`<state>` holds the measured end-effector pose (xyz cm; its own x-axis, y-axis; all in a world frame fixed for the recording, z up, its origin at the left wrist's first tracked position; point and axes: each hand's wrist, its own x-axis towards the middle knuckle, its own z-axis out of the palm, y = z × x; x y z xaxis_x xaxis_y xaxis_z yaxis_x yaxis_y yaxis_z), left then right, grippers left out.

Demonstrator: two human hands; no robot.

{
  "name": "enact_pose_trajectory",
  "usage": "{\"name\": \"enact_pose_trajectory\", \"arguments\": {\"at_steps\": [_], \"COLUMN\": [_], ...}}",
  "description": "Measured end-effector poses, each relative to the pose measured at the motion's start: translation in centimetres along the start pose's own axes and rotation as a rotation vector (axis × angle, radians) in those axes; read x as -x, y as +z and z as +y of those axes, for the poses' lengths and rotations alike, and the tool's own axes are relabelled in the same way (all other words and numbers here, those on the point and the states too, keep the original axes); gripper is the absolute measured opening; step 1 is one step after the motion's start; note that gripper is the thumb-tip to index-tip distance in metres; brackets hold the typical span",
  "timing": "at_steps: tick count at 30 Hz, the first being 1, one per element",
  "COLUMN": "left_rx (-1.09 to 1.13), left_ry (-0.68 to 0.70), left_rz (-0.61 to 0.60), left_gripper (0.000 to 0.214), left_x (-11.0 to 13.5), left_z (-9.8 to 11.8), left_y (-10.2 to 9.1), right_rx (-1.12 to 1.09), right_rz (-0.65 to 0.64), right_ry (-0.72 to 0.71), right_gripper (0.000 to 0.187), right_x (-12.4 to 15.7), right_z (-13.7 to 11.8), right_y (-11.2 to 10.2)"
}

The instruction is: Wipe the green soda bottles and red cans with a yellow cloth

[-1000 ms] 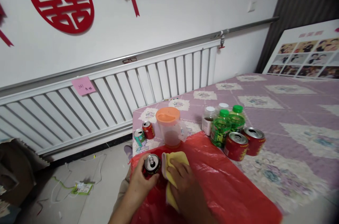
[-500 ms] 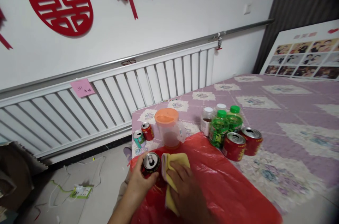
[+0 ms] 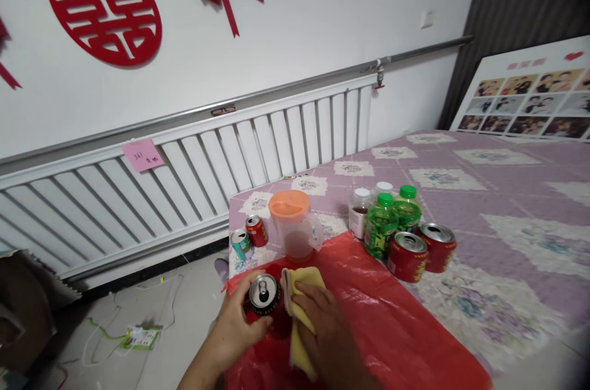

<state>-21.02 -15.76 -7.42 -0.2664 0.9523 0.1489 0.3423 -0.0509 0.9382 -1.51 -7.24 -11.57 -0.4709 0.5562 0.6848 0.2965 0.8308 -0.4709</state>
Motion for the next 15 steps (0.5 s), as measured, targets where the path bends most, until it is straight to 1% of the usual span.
{"name": "enact_pose_trajectory", "arguments": {"at_steps": [3, 6, 10, 12, 15], "left_rx": [0.020, 0.055, 0.124, 0.133, 0.141], "left_ry": [-0.020, -0.046, -0.030, -0.018, -0.002], "left_rz": [-0.162, -0.275, -0.321, -0.328, -0.328], "left_gripper": [0.073, 0.077, 0.077, 0.076, 0.074], "left_x": [0.6, 1.1, 1.4, 1.4, 1.5], "left_z": [1.1, 2.3, 3.3, 3.5, 3.7], "left_y": [0.1, 0.6, 1.1, 1.1, 0.9], "right_rx": [-0.089, -0.221, -0.449, -0.553, -0.666], "right_rz": [-0.015, -0.080, -0.186, -0.216, -0.251], "right_ry": [0.022, 0.114, 0.273, 0.345, 0.409], "right_gripper": [0.035, 0.032, 0.030, 0.031, 0.033], "right_x": [-0.1, -0.4, -1.0, -1.3, -1.6], "right_z": [1.0, 1.4, 1.1, 0.9, 0.8], "right_y": [-0.5, -1.3, -2.4, -2.9, -3.3]}}
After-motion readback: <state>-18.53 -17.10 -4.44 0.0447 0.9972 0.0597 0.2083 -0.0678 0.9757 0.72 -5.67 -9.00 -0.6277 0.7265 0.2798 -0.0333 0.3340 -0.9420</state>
